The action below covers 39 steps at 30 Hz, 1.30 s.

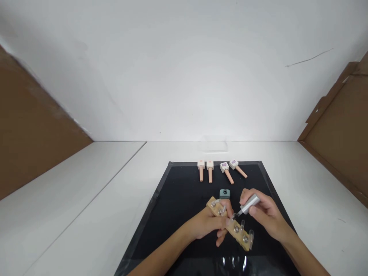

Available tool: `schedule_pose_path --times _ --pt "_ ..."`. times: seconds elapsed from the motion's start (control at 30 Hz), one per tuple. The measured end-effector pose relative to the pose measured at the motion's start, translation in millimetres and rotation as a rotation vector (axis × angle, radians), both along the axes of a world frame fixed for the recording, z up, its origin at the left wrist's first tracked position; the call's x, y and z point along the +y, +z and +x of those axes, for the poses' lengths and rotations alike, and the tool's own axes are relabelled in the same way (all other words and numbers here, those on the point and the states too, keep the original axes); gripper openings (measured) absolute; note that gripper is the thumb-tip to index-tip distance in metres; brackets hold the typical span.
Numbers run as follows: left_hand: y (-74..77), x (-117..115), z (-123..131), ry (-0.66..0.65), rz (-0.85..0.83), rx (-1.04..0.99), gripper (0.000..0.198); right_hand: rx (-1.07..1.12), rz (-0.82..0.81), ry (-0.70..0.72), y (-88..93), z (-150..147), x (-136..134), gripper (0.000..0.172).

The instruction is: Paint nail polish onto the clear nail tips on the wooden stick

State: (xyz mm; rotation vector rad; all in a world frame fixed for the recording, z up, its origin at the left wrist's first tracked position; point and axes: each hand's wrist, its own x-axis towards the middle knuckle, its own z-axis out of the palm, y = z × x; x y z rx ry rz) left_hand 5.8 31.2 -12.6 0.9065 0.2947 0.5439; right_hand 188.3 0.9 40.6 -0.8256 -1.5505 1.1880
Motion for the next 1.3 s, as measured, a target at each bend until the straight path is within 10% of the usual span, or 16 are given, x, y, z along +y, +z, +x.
schedule_pose_path --times 1.3 --pt "-6.6 2.4 -1.0 -0.018 -0.003 -0.050 0.031 -0.085 0.004 -0.025 -5.6 1.1 5.4 0.027"
